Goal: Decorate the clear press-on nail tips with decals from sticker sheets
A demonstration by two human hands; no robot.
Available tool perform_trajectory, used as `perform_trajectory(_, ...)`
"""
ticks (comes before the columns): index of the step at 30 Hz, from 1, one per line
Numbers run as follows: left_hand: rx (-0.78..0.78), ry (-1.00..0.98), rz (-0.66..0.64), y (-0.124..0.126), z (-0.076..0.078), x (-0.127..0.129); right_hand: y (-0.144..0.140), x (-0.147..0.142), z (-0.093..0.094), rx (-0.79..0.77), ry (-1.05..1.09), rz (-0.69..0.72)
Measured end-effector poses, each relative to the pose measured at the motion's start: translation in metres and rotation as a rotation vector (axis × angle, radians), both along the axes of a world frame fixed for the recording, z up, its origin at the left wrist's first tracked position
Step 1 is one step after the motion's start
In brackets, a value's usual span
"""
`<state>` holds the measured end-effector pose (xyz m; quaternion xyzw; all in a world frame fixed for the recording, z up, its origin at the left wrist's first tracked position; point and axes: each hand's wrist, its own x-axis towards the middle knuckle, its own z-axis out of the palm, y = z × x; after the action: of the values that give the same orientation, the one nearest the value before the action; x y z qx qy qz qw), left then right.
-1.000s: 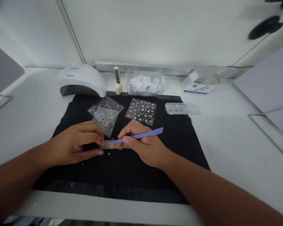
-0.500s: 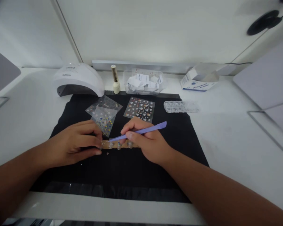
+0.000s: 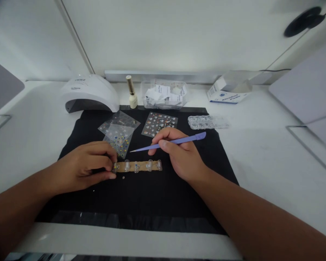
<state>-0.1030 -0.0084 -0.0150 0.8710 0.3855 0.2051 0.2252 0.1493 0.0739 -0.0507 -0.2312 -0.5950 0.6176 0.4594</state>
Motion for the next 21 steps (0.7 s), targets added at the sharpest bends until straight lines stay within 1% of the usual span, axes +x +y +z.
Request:
perform_trajectory(6, 0.033, 0.003, 0.002, 0.0011, -0.0027, -0.0026, 0.0014, 0.0007, 0.0014, -0.034, -0.001, -0.018)
perform_trajectory(13, -0.009, -0.011, 0.006, 0.0015, -0.0032, -0.0015, 0.0029, 0.0020, -0.0017, -0.066, 0.036, 0.009)
perform_trajectory(18, -0.024, 0.002, 0.020, 0.0009, -0.0009, -0.0010, 0.0049, 0.0019, -0.0053, -0.020, 0.058, -0.030)
perform_trajectory(21, -0.039, -0.023, 0.058, -0.0008, -0.0005, -0.0020, 0.0064, 0.0036, -0.0056, 0.077, 0.005, -0.090)
